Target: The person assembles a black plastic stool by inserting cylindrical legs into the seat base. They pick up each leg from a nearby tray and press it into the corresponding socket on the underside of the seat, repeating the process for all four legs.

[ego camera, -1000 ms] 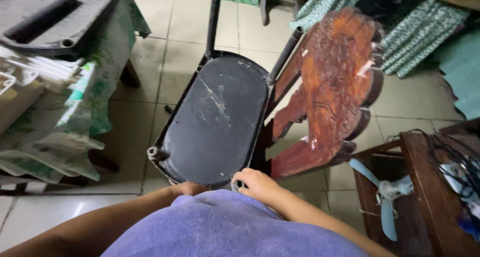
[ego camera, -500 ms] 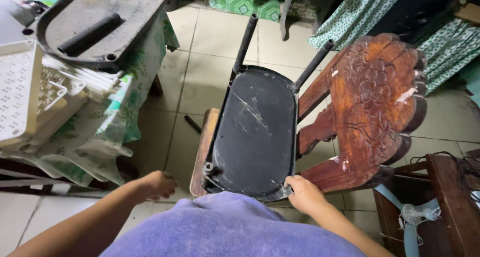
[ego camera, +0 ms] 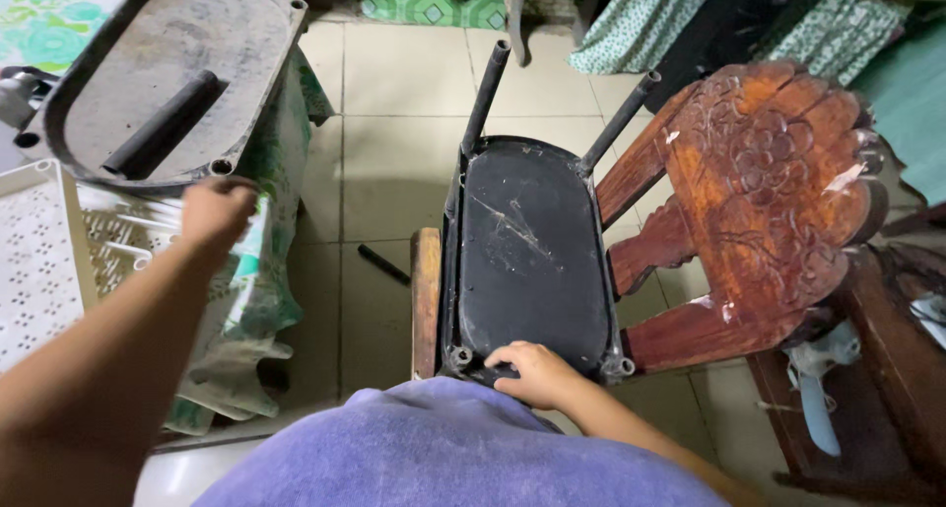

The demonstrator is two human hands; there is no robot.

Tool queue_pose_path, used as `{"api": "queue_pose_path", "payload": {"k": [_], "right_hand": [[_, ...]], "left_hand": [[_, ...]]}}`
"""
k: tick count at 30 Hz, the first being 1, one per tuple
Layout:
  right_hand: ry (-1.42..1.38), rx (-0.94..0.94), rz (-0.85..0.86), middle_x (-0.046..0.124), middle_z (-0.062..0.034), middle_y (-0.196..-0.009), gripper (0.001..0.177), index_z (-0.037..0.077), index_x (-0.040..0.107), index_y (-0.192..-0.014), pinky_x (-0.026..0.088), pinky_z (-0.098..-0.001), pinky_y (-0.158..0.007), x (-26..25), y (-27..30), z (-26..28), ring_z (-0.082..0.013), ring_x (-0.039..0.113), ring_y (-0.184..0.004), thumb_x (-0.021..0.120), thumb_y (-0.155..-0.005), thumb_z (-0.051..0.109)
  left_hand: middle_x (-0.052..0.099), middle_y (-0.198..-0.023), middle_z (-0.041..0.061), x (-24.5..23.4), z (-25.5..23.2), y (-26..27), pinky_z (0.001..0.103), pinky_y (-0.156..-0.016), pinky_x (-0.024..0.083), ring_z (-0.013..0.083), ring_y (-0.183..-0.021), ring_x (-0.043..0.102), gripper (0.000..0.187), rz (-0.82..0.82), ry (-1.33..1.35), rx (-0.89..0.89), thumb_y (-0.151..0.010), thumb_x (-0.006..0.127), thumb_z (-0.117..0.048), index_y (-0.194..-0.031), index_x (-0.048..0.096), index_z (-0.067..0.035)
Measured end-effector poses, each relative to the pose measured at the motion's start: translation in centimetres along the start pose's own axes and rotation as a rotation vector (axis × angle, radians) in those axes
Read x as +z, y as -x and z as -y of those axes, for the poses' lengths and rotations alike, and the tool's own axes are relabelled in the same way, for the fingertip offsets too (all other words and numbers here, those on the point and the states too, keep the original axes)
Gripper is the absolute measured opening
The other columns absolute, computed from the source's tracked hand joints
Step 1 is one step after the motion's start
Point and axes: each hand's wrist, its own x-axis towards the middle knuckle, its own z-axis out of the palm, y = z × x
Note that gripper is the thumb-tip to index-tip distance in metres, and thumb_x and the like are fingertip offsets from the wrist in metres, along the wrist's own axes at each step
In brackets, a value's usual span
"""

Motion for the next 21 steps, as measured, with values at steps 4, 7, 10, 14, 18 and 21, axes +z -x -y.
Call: {"api": "queue_pose_path", "payload": {"k": [4, 7, 10, 14, 18, 21], "right_hand": [[0.002, 0.183, -0.065, 0.070, -0.0107, -0.114, 0.032, 0.016, 0.072, -0.115, 0.054, -0.0381, -0.097, 1.4, 0.2, 0.0, -0.0282, 0.069, -0.109, 0.074, -0.085, 0.026], [-0.060, 0.297, -0.172, 0.066, -0.0119, -0.122, 0.043, 0.018, 0.066, -0.125, 0.054, -0.0388, -0.096, 1.8, 0.4, 0.6, -0.0298, 0.068, -0.110, 0.072, -0.083, 0.024], [-0.012, 0.287, -0.287, 0.063, -0.0146, -0.130, 0.046, 0.014, 0.064, -0.128, 0.049, -0.0420, -0.101, 2.1, 0.5, 2.2, -0.0354, 0.061, -0.120, 0.073, -0.084, 0.020], [-0.038, 0.440, -0.240, 0.060, -0.0148, -0.135, 0.053, 0.015, 0.060, -0.134, 0.048, -0.0410, -0.104, 1.7, -0.2, 3.6, -0.0348, 0.059, -0.124, 0.073, -0.083, 0.022], [-0.009, 0.460, -0.229, 0.058, -0.0166, -0.138, 0.058, 0.014, 0.056, -0.138, 0.047, -0.0421, -0.106, 2.6, -0.3, 4.0, -0.0363, 0.057, -0.127, 0.073, -0.083, 0.022], [-0.012, 0.485, -0.239, 0.056, -0.0180, -0.140, 0.060, 0.013, 0.053, -0.140, 0.045, -0.0432, -0.106, 3.2, -0.3, 3.2, -0.0374, 0.055, -0.129, 0.073, -0.084, 0.021]], "left_hand": [[0.071, -0.110, 0.026, -4.0, 0.6, -6.9, 0.048, -0.091, 0.053, 0.0417, -0.103, 0.068, 0.034, -0.236, -0.442, 0.037, -0.088, 0.075, -0.023, -0.117, 0.076, -0.006], [0.061, -0.130, 0.035, -6.6, 2.1, -10.0, 0.048, -0.101, 0.049, 0.0494, -0.116, 0.062, 0.049, -0.265, -0.713, 0.051, -0.083, 0.073, -0.017, -0.124, 0.064, 0.008], [0.050, -0.138, 0.028, -7.6, 3.9, -12.2, 0.047, -0.105, 0.041, 0.0450, -0.129, 0.048, 0.093, -0.185, -0.715, -0.038, -0.068, 0.092, -0.042, -0.138, 0.051, 0.003], [0.052, -0.139, 0.027, -7.4, 6.4, -15.8, 0.057, -0.101, 0.044, 0.0466, -0.131, 0.048, 0.075, -0.093, -0.812, -0.109, -0.077, 0.081, -0.029, -0.141, 0.052, -0.005], [0.061, -0.126, 0.029, -6.8, 9.5, -18.6, 0.056, -0.091, 0.051, 0.0453, -0.118, 0.060, 0.072, -0.033, -0.926, -0.085, -0.070, 0.086, -0.021, -0.132, 0.058, 0.003], [0.066, -0.116, 0.029, -6.8, 10.1, -18.8, 0.052, -0.084, 0.055, 0.0413, -0.107, 0.066, 0.066, 0.010, -0.930, -0.034, -0.069, 0.088, -0.017, -0.125, 0.062, 0.008]]}}
